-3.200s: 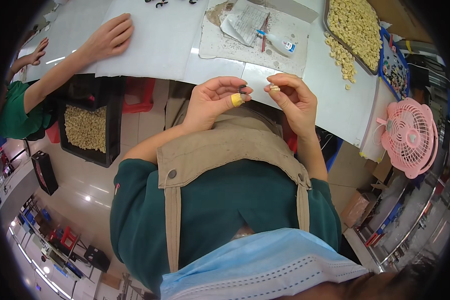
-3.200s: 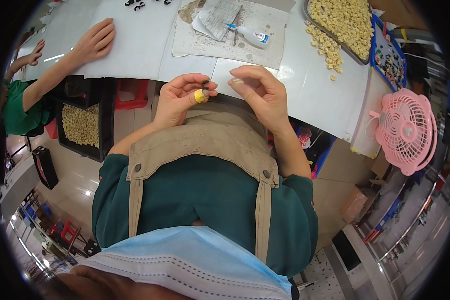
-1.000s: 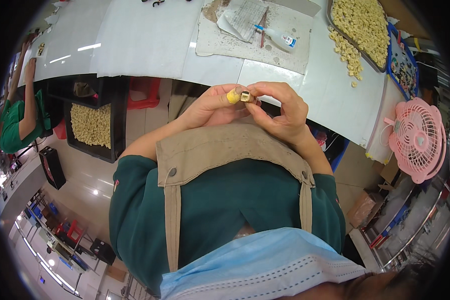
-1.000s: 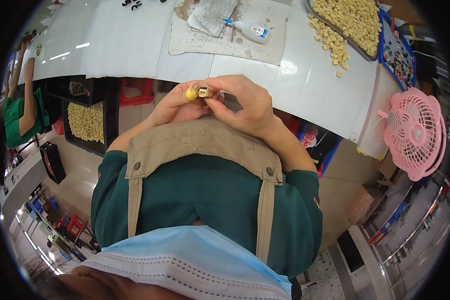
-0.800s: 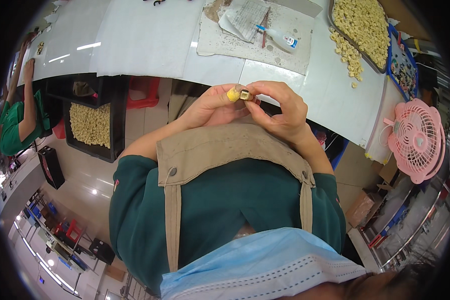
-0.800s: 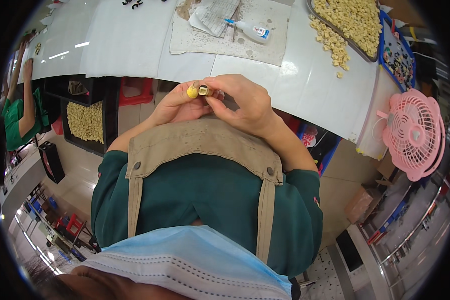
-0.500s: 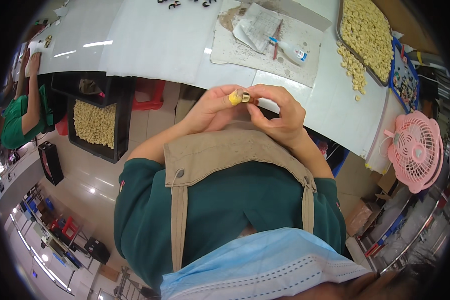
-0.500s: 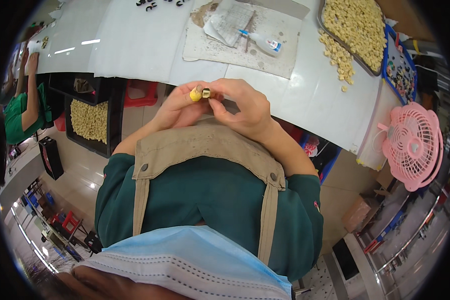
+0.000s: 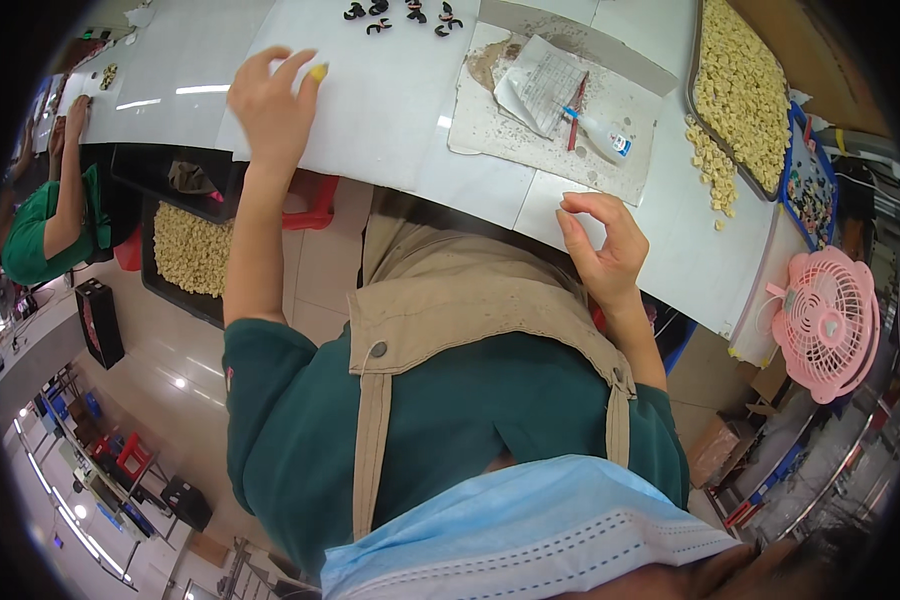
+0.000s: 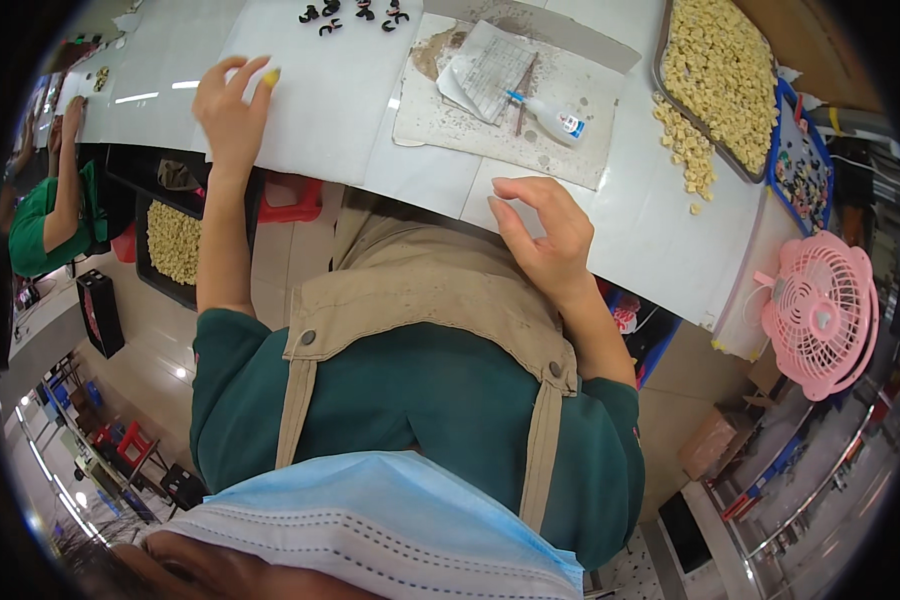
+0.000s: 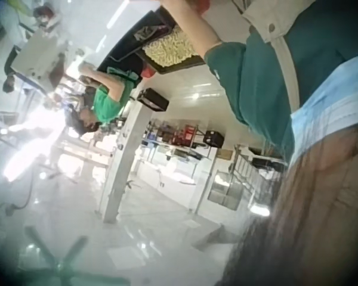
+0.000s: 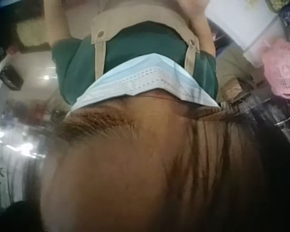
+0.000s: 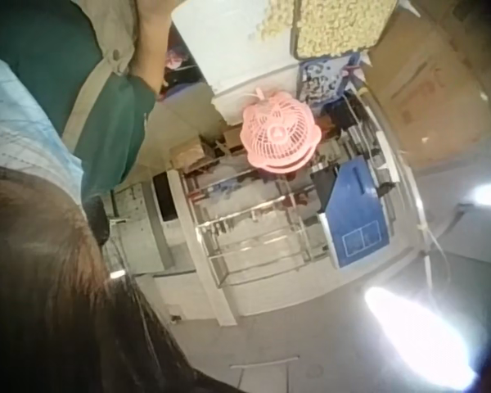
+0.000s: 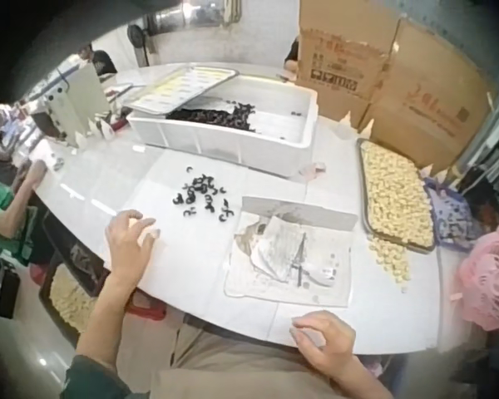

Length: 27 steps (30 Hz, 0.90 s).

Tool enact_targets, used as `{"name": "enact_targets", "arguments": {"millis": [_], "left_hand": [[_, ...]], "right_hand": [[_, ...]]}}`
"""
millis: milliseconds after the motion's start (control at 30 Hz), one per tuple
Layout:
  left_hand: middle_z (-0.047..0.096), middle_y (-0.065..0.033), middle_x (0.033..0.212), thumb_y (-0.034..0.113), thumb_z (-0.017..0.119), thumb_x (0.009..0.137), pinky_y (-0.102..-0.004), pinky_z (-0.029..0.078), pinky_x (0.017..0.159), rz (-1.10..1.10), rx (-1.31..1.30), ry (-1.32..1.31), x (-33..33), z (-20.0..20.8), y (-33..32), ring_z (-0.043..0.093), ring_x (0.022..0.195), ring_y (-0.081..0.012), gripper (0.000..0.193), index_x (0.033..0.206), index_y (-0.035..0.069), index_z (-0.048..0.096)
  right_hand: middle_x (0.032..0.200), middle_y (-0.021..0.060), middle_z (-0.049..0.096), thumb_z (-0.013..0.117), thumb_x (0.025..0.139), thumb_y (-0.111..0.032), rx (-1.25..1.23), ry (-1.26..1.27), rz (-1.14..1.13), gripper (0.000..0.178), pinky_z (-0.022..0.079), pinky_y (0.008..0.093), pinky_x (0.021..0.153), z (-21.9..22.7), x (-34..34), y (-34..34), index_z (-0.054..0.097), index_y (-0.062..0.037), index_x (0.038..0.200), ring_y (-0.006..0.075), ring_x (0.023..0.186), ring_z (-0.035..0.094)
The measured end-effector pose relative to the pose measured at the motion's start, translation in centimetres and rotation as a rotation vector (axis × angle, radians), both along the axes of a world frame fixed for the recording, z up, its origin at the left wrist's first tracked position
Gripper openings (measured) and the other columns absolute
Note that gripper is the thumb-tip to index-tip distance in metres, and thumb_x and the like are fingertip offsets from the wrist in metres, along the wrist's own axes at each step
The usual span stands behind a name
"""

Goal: The person assembles small components by applying glue from a bottle to black plastic pieces, attaching small yellow parts to them by hand, and placing the assembled pieces onto the table.

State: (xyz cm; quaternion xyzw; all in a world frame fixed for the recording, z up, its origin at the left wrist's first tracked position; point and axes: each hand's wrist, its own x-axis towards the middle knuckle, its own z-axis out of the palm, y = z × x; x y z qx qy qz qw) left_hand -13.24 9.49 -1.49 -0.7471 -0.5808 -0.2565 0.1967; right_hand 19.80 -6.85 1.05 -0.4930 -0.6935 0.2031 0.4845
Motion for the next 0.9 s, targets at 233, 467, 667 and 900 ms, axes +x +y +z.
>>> {"name": "enact_targets", "arguments": {"millis": [233, 467, 667, 900], "left_hand": [[0.058, 0.0054, 0.088, 0.013, 0.063, 0.074, -0.0359, 0.032, 0.074, -0.149, -0.081, 0.063, 4.5, -1.7, 5.2, 0.053, 0.086, -0.0143, 0.020, 0.091, 0.023, 0.069], [0.061, -0.0040, 0.079, 0.009, 0.062, 0.075, -0.0327, 0.045, 0.063, -0.329, -0.276, -0.372, 5.2, -1.9, 3.8, 0.058, 0.069, -0.0185, 0.010, 0.085, 0.007, 0.062], [0.065, -0.0050, 0.081, 0.007, 0.062, 0.078, -0.0242, 0.046, 0.063, -0.455, -0.486, -0.853, 9.1, 0.3, -3.7, 0.060, 0.068, -0.0117, 0.016, 0.092, 0.002, 0.058], [0.063, -0.0119, 0.097, 0.004, 0.062, 0.081, -0.0242, 0.047, 0.072, -0.520, -1.314, -1.926, 12.9, -0.3, -13.3, 0.062, 0.086, -0.0167, 0.032, 0.112, -0.002, 0.055]], "right_hand": [[0.078, 0.0105, 0.063, 0.066, 0.070, 0.006, 0.047, -0.020, -0.024, 0.016, 0.048, 0.0258, 0.061, 0.6, 0.2, -0.2, 0.062, 0.0005, 0.085, 0.0200, 0.068, 0.061], [0.078, 0.0090, 0.063, 0.064, 0.072, 0.004, 0.043, -0.156, -0.211, 0.014, 0.048, 0.0265, 0.063, 0.7, 2.6, 2.2, 0.063, -0.0015, 0.084, 0.0211, 0.070, 0.062], [0.094, 0.0103, 0.063, 0.064, 0.079, -0.019, -0.074, -0.297, -0.348, 0.024, 0.046, 0.0315, 0.072, -1.3, 5.5, 5.4, 0.062, -0.0038, 0.097, 0.0240, 0.087, 0.058], [0.093, 0.0116, 0.062, 0.069, 0.075, -0.025, -0.310, -0.350, -0.311, 0.031, 0.046, 0.0305, 0.069, -2.0, 4.8, 4.0, 0.061, -0.0030, 0.096, 0.0231, 0.081, 0.057]]}}
